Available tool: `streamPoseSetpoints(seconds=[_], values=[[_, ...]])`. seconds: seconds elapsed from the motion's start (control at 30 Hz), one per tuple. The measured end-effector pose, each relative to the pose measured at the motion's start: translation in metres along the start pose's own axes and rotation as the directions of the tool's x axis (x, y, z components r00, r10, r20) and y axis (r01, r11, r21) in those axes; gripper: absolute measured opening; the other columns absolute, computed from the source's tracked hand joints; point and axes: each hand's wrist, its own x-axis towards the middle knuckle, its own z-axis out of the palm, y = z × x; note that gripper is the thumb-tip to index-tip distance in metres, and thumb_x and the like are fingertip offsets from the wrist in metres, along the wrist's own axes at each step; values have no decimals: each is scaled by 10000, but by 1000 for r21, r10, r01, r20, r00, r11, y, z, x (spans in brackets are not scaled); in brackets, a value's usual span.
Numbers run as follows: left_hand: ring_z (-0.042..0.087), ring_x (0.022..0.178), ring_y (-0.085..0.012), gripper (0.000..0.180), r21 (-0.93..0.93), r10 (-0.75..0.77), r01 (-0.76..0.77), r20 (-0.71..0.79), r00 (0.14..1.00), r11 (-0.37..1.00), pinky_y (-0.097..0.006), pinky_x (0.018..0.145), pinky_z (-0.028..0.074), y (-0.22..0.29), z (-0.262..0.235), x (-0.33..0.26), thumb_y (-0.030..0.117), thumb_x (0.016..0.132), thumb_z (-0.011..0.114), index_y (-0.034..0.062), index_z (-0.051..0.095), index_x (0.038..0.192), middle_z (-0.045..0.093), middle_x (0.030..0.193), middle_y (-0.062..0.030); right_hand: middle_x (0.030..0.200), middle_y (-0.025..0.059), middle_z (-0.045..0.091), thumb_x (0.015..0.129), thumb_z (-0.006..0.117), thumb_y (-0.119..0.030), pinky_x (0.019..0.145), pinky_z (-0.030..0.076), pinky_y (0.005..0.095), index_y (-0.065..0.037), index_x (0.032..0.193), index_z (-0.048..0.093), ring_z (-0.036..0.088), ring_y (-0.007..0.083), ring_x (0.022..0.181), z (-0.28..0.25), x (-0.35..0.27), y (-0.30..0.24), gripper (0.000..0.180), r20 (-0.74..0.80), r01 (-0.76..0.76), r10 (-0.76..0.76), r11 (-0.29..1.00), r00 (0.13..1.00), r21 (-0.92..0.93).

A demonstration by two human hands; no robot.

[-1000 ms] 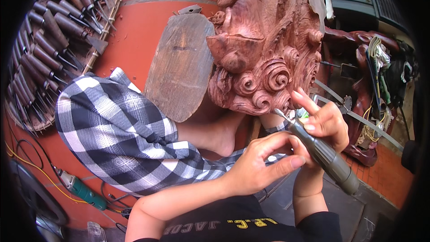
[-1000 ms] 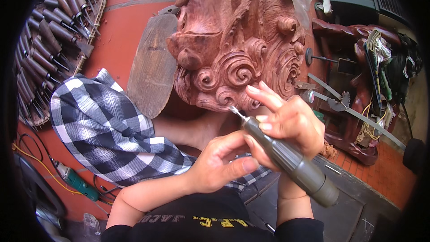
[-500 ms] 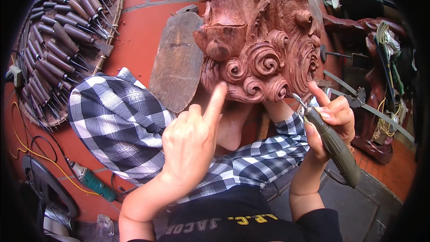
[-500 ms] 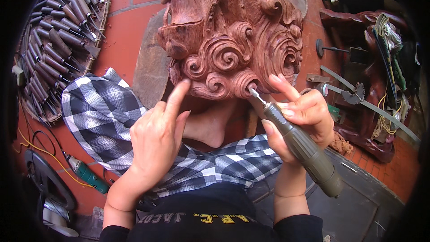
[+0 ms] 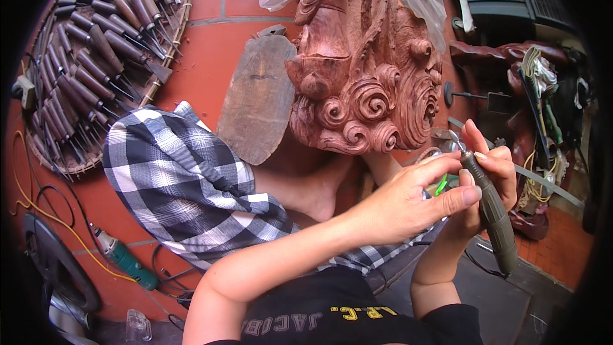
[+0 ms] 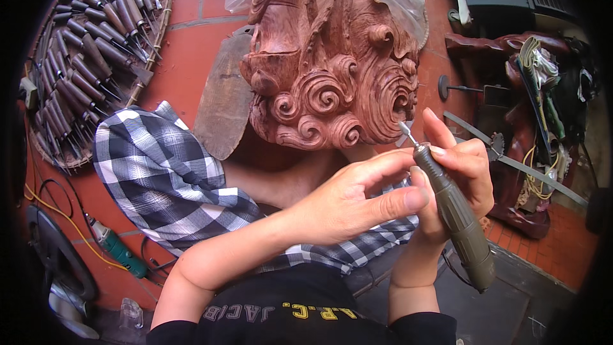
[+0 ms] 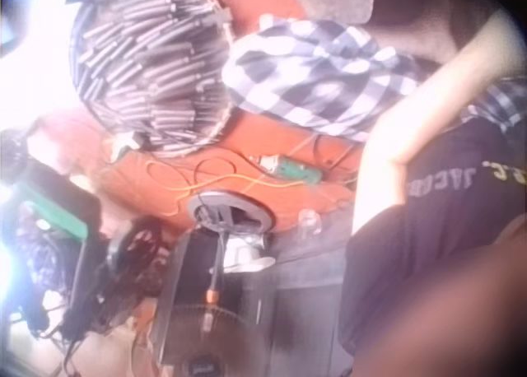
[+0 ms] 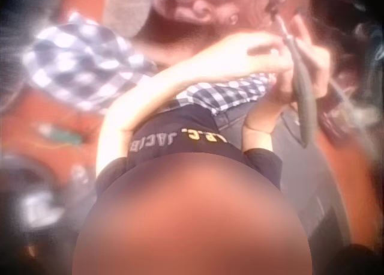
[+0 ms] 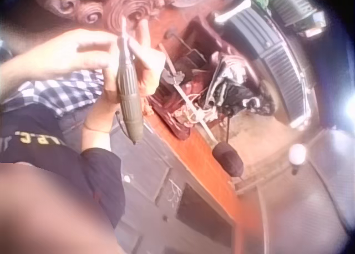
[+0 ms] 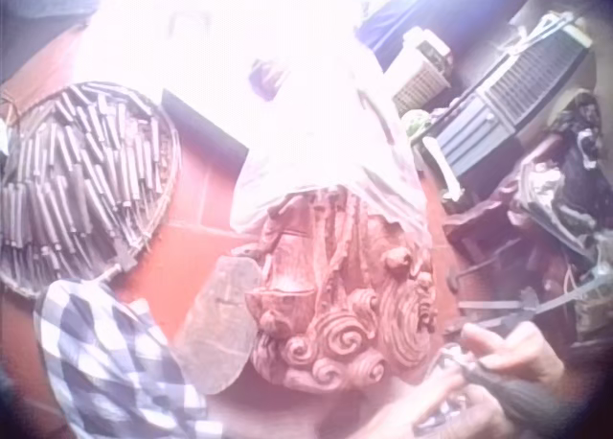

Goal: The person uses a rotary carving tool to refine details on a large wooden mask-like sculpture. They hold the tool with both hands and carefully carve swirling patterns on the surface. The person occasionally pauses to inspect the work and adjust their grip.

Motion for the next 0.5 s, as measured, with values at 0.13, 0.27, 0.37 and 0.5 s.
streamPoseSetpoints(seconds=[0.13,0.27,0.37,0.5], values=[[533,1044,-120,459,-401,-18,-5,-55,998,916,-297,947,431,0,8,-10,348,1006,562,-18,507,1277,578,1111,-63,766,77,512,752,805,-80,963,501,620,17,873,611,551,152,715,16,6,-4,248,92,-30,32,999,995,-26],[504,1035,-61,365,-540,-142,80,-74,987,838,-255,930,427,2,-8,-19,314,1017,553,21,531,1233,562,1098,-19,798,75,467,776,797,-97,978,470,636,25,883,581,533,336,931,29,15,4,270,290,-22,50,995,956,-96],[503,1038,-71,345,-620,-105,-9,-147,984,784,-258,929,425,1,-8,-21,309,1013,561,19,519,1194,559,1097,-30,838,85,447,810,766,-96,1009,424,657,40,898,549,556,481,1109,39,22,8,271,405,-5,51,994,913,-112],[494,1114,-97,428,-655,-88,-86,-229,969,751,-279,989,404,6,-9,-19,324,1021,538,0,448,1285,539,1165,-50,828,88,452,825,736,-63,1017,413,666,53,897,539,595,451,1091,51,27,17,239,451,39,26,990,892,-136]])
